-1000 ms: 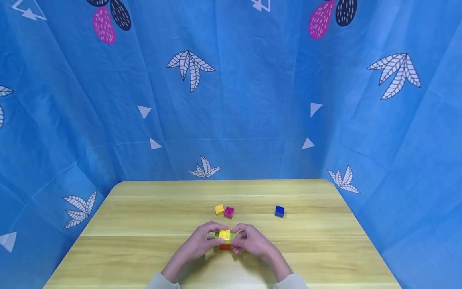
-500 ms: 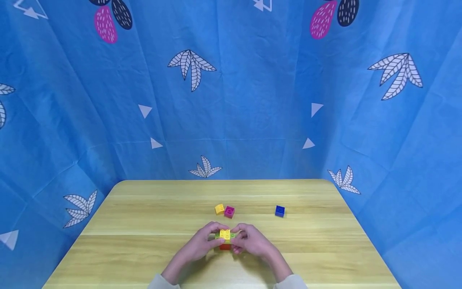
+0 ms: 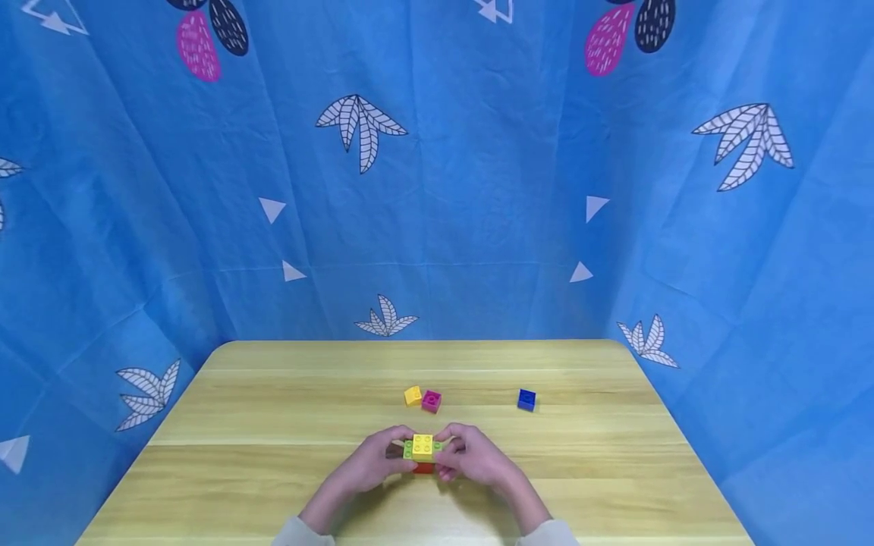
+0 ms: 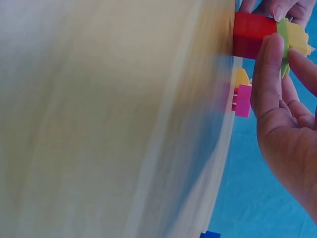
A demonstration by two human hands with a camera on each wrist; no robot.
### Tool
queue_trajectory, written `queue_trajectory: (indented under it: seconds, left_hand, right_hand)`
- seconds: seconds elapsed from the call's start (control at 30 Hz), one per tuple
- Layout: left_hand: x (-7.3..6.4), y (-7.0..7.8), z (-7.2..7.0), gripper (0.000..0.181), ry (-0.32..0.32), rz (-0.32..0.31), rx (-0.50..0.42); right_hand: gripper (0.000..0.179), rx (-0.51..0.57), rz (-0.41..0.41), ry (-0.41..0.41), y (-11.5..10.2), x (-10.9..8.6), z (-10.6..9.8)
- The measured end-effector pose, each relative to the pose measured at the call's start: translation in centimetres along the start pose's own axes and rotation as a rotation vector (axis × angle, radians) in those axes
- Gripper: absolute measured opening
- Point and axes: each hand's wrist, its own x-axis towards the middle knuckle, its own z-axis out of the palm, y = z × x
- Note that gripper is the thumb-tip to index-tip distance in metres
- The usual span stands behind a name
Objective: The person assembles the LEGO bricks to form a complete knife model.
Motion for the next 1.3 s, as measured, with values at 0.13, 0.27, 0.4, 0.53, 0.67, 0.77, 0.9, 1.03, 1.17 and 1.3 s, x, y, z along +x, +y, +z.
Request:
queue_trajectory:
  seconds: [0.13, 0.27, 0.4, 0.53, 0.67, 0.77, 0.9, 1.03, 1.17, 1.3]
  left_hand:
    - [0.0, 0.0, -0.1, 0.033, 0.003, -0.018, 0.001]
    - [0.1, 0.1, -0.1, 0.032, -0.007, -0.036, 0.029]
    - [0.1, 0.0, 0.0, 0.032, -0.009, -0.047, 0.031]
    - [0.2, 0.0, 0.0, 0.03, -0.008, -0.038, 0.022]
    - [0.1, 0.1, 0.0, 0.029, -0.007, -0.035, 0.005]
    - [0.1, 0.3, 0.0, 0.03, -0.004, -0.035, 0.016]
    - [0.1, 0.4, 0.1, 0.034, 0.0, -0.026, 0.045]
    - [0.1, 0.4, 0.1, 0.034, -0.003, -0.036, 0.037]
    - [0.2, 0.4, 0.0, 0.036, 0.0, -0.046, 0.031]
    - [0.2, 0.4, 0.0, 0.036, 0.002, -0.051, 0.034]
  right_hand:
    - [0.036, 0.0, -0.005, -0.007, -0.1, 0.1, 0.0]
    - [0.035, -0.002, -0.004, -0.008, -0.1, 0.0, 0.0]
    - [0.036, -0.003, -0.006, -0.014, 0.1, 0.0, 0.0]
    - [0.036, -0.007, -0.007, -0.013, 0.1, 0.0, -0.1]
    - [0.038, -0.046, -0.001, -0.01, -0.1, -0.1, -0.4]
    - [0.041, -0.098, -0.016, 0.01, -0.5, -0.2, -1.0]
    - [0.041, -0.164, -0.056, 0.14, -0.9, -0.2, -2.5]
    - [0.037, -0.23, -0.076, 0.411, -1.2, 0.3, -4.7]
    - [0.04, -0.251, -0.089, 0.622, -1.0, 0.6, -7.4]
    - [0.051, -0.228, -0.067, 0.689, -0.3, 0.4, -10.0]
